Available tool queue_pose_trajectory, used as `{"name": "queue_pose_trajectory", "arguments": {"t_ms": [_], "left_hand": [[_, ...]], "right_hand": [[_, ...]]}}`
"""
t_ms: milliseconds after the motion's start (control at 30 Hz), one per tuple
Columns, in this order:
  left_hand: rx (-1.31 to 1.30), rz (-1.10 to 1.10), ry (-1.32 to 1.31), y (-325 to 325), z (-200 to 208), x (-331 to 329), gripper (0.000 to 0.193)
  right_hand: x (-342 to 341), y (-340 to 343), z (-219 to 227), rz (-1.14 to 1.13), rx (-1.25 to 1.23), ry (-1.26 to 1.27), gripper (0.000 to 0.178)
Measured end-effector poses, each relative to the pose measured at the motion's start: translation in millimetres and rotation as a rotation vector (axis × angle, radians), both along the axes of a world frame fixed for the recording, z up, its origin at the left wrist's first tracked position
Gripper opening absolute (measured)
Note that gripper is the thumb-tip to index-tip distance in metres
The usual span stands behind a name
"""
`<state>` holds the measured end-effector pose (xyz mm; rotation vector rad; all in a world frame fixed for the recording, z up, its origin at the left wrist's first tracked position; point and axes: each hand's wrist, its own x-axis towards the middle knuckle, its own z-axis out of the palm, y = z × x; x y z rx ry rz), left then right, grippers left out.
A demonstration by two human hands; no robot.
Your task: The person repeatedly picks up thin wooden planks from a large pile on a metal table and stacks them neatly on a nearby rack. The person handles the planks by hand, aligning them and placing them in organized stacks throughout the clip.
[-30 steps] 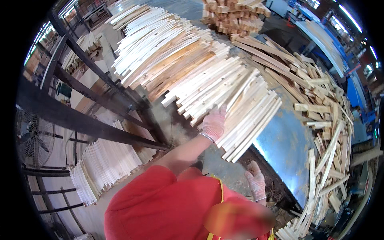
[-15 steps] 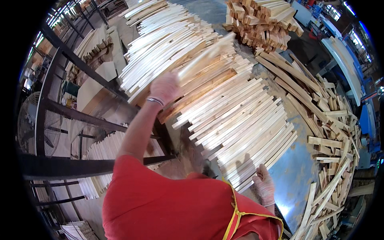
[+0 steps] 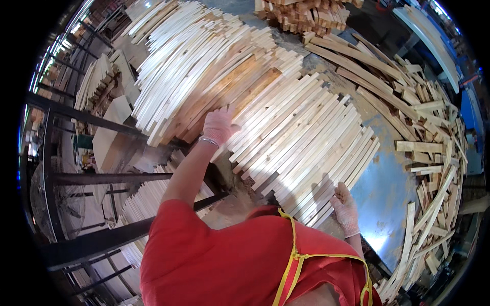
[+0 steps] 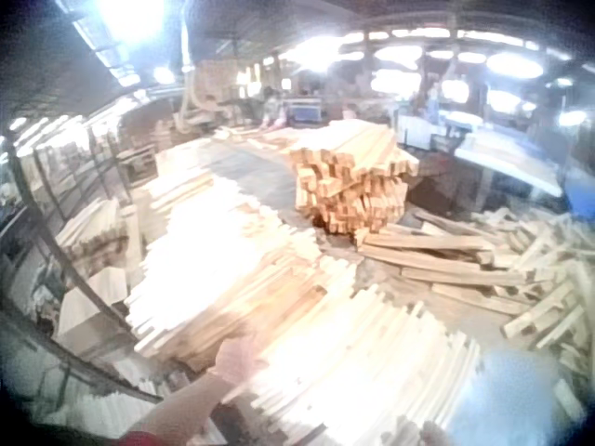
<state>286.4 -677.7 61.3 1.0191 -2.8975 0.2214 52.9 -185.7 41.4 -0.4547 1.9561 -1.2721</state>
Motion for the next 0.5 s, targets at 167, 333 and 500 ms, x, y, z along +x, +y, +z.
{"name": "queue_pose_trajectory", "arguments": {"t_ms": [167, 333, 500], "left_hand": [[-0.095, 0.055, -0.290, -29.1, 14.1, -12.9, 0.039], [-0.185, 0.086, -0.278, -46.8, 21.1, -1.2, 0.033], [-0.183, 0.035, 0.039, 45.1, 20.4, -45.9, 0.030]], "right_hand": [[-4.1, 10.3, 7.7, 0.030, 0.128, 0.068, 0.073], [-6.9, 41.2, -35.1, -0.165, 0.207, 0.059, 0.072], [-9.3, 10.7, -9.3, -0.097, 0.415, -0.124, 0.091]]}}
